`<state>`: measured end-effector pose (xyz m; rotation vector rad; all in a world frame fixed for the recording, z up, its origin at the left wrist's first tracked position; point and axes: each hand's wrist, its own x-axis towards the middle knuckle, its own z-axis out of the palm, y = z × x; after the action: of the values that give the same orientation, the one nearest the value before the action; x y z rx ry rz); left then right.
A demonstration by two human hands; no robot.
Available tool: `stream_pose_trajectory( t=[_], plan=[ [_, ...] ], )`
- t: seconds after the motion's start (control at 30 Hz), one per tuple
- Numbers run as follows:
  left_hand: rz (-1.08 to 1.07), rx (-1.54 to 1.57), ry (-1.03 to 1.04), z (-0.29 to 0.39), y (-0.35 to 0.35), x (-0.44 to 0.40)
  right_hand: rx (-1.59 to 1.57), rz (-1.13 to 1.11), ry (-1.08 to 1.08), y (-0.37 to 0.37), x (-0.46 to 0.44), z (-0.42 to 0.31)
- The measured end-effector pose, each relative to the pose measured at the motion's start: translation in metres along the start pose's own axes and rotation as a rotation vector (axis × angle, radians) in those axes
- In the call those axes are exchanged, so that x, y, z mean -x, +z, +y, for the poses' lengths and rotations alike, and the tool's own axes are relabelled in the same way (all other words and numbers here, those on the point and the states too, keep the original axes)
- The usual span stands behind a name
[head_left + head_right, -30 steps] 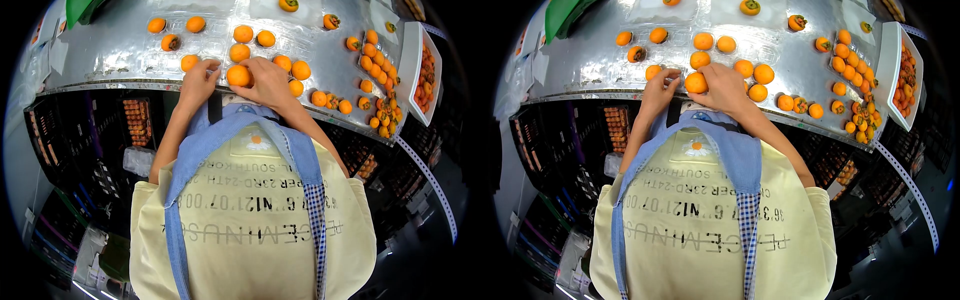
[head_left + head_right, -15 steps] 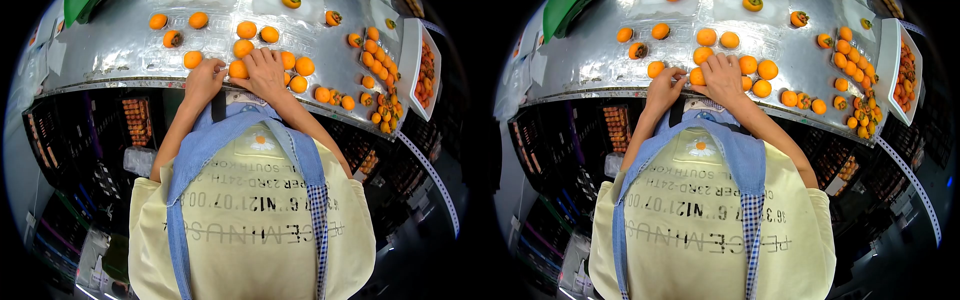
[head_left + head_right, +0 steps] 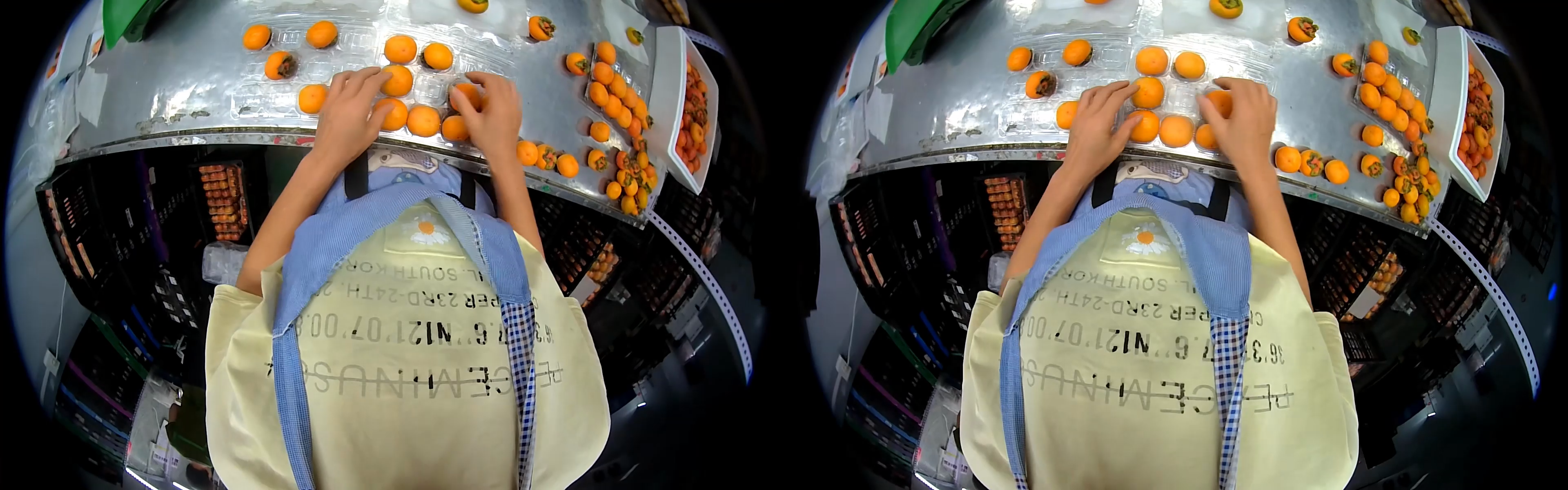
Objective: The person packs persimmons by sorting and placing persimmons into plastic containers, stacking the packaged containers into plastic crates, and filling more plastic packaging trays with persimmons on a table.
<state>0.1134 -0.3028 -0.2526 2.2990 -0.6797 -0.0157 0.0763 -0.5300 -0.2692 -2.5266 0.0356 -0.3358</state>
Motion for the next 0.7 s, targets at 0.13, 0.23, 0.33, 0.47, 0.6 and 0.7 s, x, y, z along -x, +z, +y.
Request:
stream_pose_trajectory(
  t=[0.13,0.23,0.33,0.47,0.6,0.7],
  plan=[
    [-0.028,0.045,0.005,0.004,0.007,-0.005,0.112,-0.123,-0.109,-0.019,-0.004,0.021],
    [-0.030,0.065,0.004,0.003,0.009,-0.007,0.229,-0.240,-0.159,-0.023,-0.007,0.018],
    [-0.036,0.097,0.000,0.002,0.008,-0.007,0.280,-0.322,-0.157,-0.027,-0.012,0.018],
    [-0.028,0.128,-0.003,0.006,0.005,-0.008,0.291,-0.394,-0.228,-0.032,-0.021,0.021],
    [-0.036,0.155,-0.026,0.008,0.005,-0.009,0.151,-0.328,-0.239,-0.041,-0.022,0.019],
    [-0.220,0.657,-0.350,0.021,0.005,-0.014,-0.261,-0.265,-0.059,-0.049,-0.019,0.006]
  ],
)
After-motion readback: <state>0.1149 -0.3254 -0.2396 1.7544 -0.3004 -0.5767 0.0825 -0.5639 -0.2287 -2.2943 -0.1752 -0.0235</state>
